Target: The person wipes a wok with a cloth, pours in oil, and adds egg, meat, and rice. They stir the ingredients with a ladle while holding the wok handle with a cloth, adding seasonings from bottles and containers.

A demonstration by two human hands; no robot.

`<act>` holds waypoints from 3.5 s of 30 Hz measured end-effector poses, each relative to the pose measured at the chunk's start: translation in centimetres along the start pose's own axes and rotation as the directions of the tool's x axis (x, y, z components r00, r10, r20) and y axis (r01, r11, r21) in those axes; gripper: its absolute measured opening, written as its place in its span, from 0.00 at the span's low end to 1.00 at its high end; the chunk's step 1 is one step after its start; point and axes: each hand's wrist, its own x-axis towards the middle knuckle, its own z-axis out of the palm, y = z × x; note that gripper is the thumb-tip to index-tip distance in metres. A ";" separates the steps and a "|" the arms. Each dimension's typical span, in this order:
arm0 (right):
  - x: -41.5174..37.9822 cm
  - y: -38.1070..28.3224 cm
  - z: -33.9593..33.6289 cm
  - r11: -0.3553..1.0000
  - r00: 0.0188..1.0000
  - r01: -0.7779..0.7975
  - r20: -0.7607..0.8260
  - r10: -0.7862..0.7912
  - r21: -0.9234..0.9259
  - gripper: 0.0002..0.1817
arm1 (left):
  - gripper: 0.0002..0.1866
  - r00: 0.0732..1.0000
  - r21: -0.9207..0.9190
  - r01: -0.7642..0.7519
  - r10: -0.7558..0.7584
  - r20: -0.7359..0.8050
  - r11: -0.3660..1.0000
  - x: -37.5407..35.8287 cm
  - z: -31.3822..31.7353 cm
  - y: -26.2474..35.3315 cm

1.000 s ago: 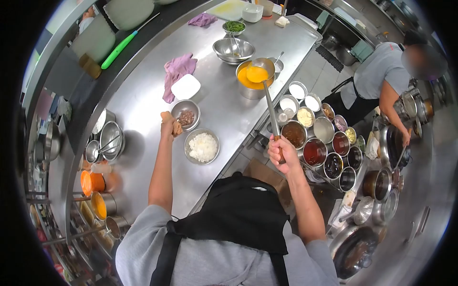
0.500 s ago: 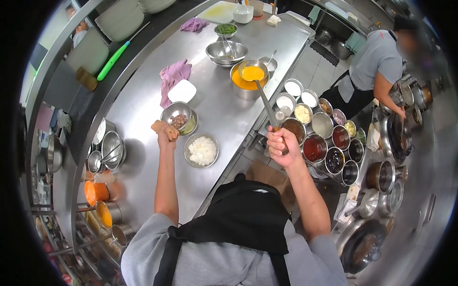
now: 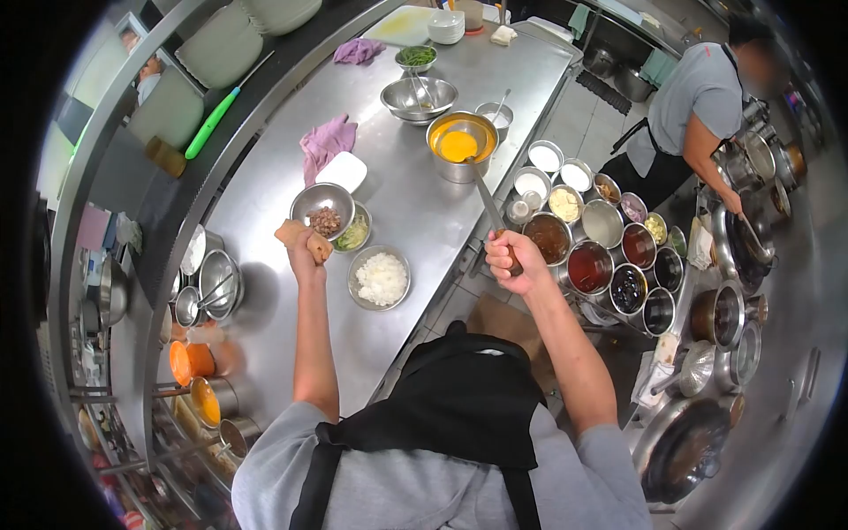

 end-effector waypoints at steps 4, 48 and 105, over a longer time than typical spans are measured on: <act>-1.5 0.3 0.6 0.994 0.996 -0.019 0.091 0.010 0.104 0.06 | 0.24 1.000 0.026 -0.014 0.013 0.022 1.000 -0.1 1.2 -0.9; -56.6 26.0 -14.9 0.132 -0.046 0.979 -0.802 -0.596 -0.155 0.10 | 0.26 -0.265 0.604 0.123 -0.561 0.784 0.787 -65.3 32.1 -23.1; -35.6 40.4 -51.2 0.781 -0.245 -0.589 -0.874 -0.419 -0.209 0.18 | 0.31 0.250 0.525 -0.438 -0.462 0.851 0.730 -60.4 25.2 -21.1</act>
